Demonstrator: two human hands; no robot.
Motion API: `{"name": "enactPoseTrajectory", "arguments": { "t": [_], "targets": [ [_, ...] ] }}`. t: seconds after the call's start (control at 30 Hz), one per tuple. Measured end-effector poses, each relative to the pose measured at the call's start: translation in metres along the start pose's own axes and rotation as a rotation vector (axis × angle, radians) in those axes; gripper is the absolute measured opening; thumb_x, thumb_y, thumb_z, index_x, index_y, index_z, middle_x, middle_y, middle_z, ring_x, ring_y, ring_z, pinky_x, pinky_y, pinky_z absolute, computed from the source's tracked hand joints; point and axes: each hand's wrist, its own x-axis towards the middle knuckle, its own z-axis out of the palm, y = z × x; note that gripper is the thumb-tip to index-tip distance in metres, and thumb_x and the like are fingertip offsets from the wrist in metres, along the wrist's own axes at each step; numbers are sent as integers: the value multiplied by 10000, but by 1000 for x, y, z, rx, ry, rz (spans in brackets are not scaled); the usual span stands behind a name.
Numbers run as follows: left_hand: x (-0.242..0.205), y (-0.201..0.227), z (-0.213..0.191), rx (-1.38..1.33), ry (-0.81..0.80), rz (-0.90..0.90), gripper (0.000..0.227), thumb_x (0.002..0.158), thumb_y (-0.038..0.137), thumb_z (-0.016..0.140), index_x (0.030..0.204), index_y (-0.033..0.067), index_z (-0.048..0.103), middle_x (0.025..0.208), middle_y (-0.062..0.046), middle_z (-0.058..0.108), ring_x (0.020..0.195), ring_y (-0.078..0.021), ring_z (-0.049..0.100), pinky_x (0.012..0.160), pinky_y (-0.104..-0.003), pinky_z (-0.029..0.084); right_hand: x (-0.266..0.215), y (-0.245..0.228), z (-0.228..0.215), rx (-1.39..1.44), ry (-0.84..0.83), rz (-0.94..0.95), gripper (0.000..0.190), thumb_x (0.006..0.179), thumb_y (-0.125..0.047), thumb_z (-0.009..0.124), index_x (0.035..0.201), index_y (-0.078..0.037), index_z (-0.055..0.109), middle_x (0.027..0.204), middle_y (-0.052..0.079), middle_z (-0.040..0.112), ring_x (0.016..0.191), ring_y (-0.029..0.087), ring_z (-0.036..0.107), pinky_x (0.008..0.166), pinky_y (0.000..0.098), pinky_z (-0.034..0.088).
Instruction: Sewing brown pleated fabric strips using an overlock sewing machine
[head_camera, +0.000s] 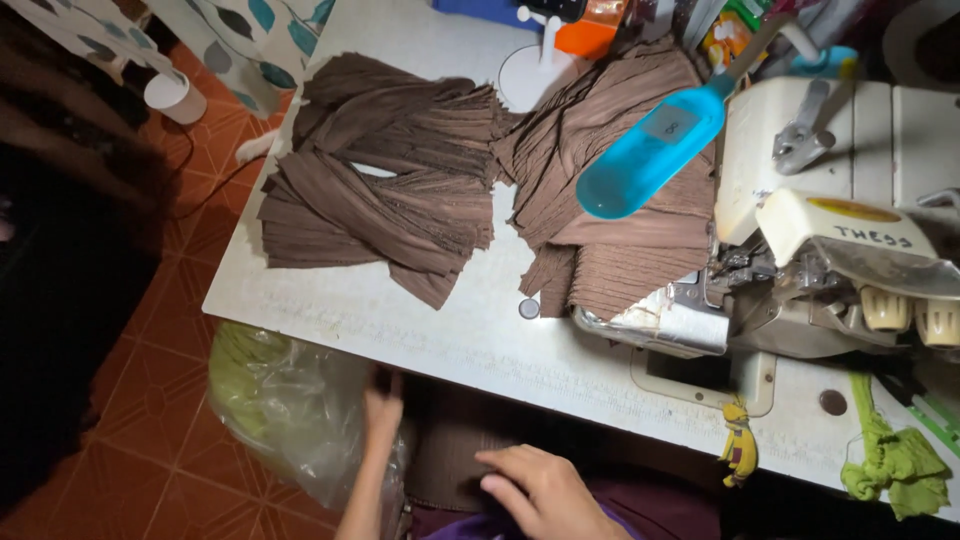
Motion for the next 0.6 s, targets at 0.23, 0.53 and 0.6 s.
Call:
{"name": "enactPoseTrajectory", "arguments": {
  "t": [0.23, 0.53, 0.6],
  "targets": [
    [-139, 291, -41, 233, -661, 1108, 112, 957, 81, 505, 860, 99, 558, 702, -54, 559, 558, -198, 560, 510, -332, 456, 2, 16, -4, 1861, -145, 924, 612, 949, -572, 343, 1210, -83, 604, 637, -25, 502, 608, 78, 475, 785, 280, 471],
    [-184, 410, -40, 667, -381, 1721, 118, 955, 113, 493, 866, 191, 501, 810, 53, 460, 504, -31, 348, 422, -222, 224, 96, -127, -164, 1388, 595, 1169, 409, 871, -193, 422, 1173, 31, 584, 1110, 192, 622, 986, 338, 575, 976, 473, 452],
    [-181, 404, -34, 686, -306, 1769, 143, 970, 142, 469, 856, 226, 488, 796, 86, 429, 505, -27, 322, 429, -225, 191, 81, -97, -172, 1395, 688, 841, 380, 837, -100, 471, 1163, 59, 586, 1063, 220, 643, 933, 357, 618, 893, 484, 506]
  ]
}}
